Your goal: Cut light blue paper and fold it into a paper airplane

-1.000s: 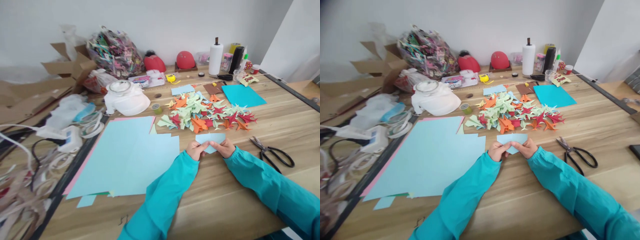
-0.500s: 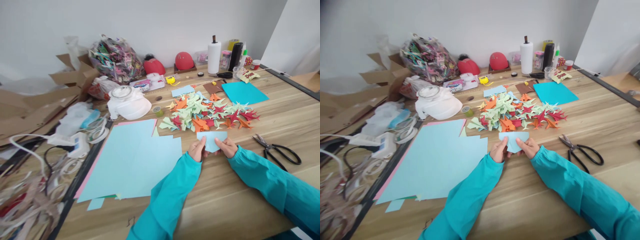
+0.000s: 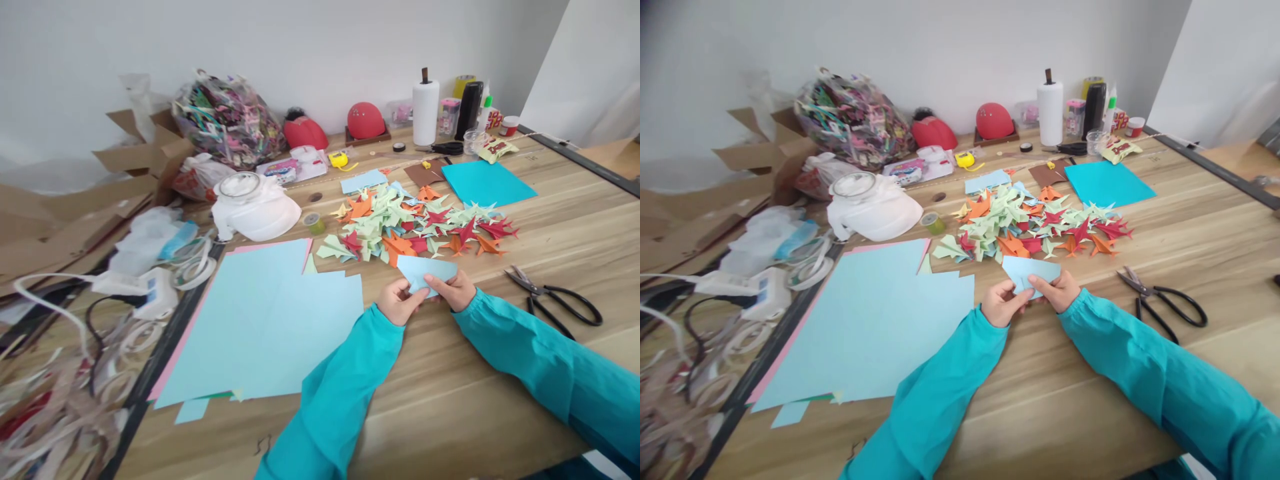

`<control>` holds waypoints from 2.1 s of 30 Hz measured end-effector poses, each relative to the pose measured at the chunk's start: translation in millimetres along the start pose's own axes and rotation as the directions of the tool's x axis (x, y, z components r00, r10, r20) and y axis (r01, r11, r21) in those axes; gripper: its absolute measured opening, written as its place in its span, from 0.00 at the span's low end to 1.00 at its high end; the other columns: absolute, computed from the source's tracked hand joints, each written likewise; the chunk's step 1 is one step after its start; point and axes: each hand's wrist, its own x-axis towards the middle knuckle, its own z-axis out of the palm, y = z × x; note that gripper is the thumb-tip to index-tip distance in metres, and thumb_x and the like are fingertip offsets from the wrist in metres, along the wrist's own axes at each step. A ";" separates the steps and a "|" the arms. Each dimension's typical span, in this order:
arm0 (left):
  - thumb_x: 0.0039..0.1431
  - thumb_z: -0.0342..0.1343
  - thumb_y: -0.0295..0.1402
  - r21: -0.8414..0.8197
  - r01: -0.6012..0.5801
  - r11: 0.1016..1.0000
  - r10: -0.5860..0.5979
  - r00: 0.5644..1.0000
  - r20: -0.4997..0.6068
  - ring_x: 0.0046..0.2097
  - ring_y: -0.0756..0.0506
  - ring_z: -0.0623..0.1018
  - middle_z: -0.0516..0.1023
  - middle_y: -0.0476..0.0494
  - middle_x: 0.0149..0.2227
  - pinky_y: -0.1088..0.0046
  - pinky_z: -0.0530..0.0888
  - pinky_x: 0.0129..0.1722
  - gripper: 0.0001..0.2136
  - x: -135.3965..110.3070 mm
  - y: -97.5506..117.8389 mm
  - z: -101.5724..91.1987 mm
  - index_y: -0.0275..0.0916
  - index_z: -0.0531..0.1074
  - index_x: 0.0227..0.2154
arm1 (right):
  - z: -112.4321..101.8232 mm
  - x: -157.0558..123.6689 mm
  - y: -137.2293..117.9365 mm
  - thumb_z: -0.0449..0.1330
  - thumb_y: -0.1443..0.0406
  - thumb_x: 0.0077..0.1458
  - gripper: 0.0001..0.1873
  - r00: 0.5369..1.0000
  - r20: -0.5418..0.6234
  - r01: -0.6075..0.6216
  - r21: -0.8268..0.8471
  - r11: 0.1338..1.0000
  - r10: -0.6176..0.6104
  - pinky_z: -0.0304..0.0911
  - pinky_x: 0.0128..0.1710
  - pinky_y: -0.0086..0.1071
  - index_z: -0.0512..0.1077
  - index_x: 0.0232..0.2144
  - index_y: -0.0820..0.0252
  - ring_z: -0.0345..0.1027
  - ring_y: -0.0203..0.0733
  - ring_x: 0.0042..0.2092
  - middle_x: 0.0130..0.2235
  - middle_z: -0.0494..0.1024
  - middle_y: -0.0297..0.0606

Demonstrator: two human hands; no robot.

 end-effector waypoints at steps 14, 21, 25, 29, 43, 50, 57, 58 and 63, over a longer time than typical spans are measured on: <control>0.37 0.65 0.45 0.010 -0.001 1.000 0.001 1.000 0.003 0.16 0.55 0.64 0.71 0.48 0.17 0.77 0.62 0.17 0.17 -4.5 8.6 2.0 0.34 0.71 0.20 | -0.8 -0.6 -3.9 0.49 0.35 0.42 0.36 0.999 -0.024 -0.024 -0.048 0.999 0.023 0.60 0.14 0.26 0.66 0.10 0.60 0.61 0.33 0.14 0.11 0.68 0.36; 0.37 0.65 0.43 -0.014 0.004 1.000 -0.004 1.000 -0.003 0.16 0.55 0.64 0.69 0.50 0.15 0.78 0.62 0.17 0.16 -3.7 9.0 -1.6 0.33 0.71 0.20 | -5.4 1.2 -5.9 0.52 0.35 0.37 0.36 0.998 0.029 -0.054 -0.085 0.995 0.056 0.61 0.16 0.27 0.67 0.08 0.62 0.64 0.35 0.16 0.12 0.69 0.39; 0.37 0.65 0.43 -0.015 0.000 1.000 0.000 1.000 0.000 0.16 0.55 0.64 0.70 0.50 0.16 0.77 0.62 0.17 0.16 -3.5 10.7 -0.3 0.34 0.71 0.19 | -2.7 -0.7 -3.3 0.57 0.38 0.38 0.33 0.999 -0.010 -0.053 -0.100 0.994 0.052 0.60 0.16 0.28 0.68 0.09 0.63 0.62 0.33 0.15 0.13 0.71 0.39; 0.38 0.65 0.43 -0.031 -0.013 0.999 0.013 1.000 0.016 0.16 0.55 0.63 0.69 0.50 0.15 0.77 0.61 0.17 0.16 -3.6 10.7 0.6 0.34 0.70 0.18 | -2.6 -0.4 -4.1 0.49 0.35 0.41 0.37 0.997 -0.049 -0.057 -0.090 0.994 0.052 0.61 0.18 0.30 0.67 0.08 0.61 0.63 0.35 0.16 0.12 0.69 0.39; 0.38 0.62 0.51 -0.047 0.010 0.999 -0.010 1.000 0.007 0.16 0.54 0.67 0.69 0.50 0.14 0.78 0.63 0.17 0.22 5.7 3.0 -4.1 0.35 0.67 0.15 | -2.8 -0.9 -8.9 0.58 0.46 0.46 0.26 0.957 0.253 0.197 -0.198 0.960 -0.144 0.61 0.24 0.27 0.71 0.14 0.61 0.64 0.33 0.23 0.19 0.73 0.36; 0.50 0.51 0.55 0.111 -0.048 0.993 0.052 0.998 -0.034 0.18 0.53 0.66 0.66 0.48 0.11 0.75 0.64 0.23 0.27 2.1 2.1 -6.0 0.37 0.66 0.09 | -5.7 3.0 -1.6 0.57 0.47 0.49 0.26 0.961 0.216 0.226 -0.250 0.942 -0.173 0.56 0.19 0.25 0.70 0.15 0.63 0.58 0.30 0.20 0.18 0.69 0.34; 0.47 0.52 0.57 0.107 -0.105 0.989 0.106 0.994 -0.010 0.20 0.52 0.65 0.65 0.49 0.13 0.74 0.62 0.23 0.28 0.3 2.8 -3.2 0.37 0.63 0.08 | -4.6 0.9 -4.8 0.56 0.51 0.51 0.21 0.929 0.285 0.309 -0.240 0.920 -0.238 0.58 0.22 0.25 0.75 0.20 0.62 0.61 0.31 0.23 0.23 0.73 0.36; 0.47 0.52 0.56 0.101 -0.094 0.990 0.094 0.996 0.004 0.20 0.52 0.65 0.66 0.49 0.13 0.74 0.62 0.23 0.27 1.2 2.2 -4.1 0.37 0.63 0.08 | -4.6 0.6 -6.3 0.56 0.51 0.51 0.21 0.927 0.292 0.307 -0.229 0.924 -0.236 0.58 0.22 0.25 0.75 0.20 0.62 0.61 0.31 0.23 0.23 0.73 0.36; 0.46 0.55 0.54 -0.041 0.013 0.999 -0.017 0.993 -0.120 0.18 0.53 0.65 0.65 0.48 0.11 0.74 0.61 0.21 0.27 8.4 -4.5 -8.7 0.37 0.64 0.06 | -6.1 0.3 -9.5 0.59 0.50 0.48 0.22 0.952 0.264 0.220 -0.229 0.948 -0.157 0.57 0.22 0.26 0.75 0.18 0.63 0.60 0.31 0.22 0.19 0.70 0.34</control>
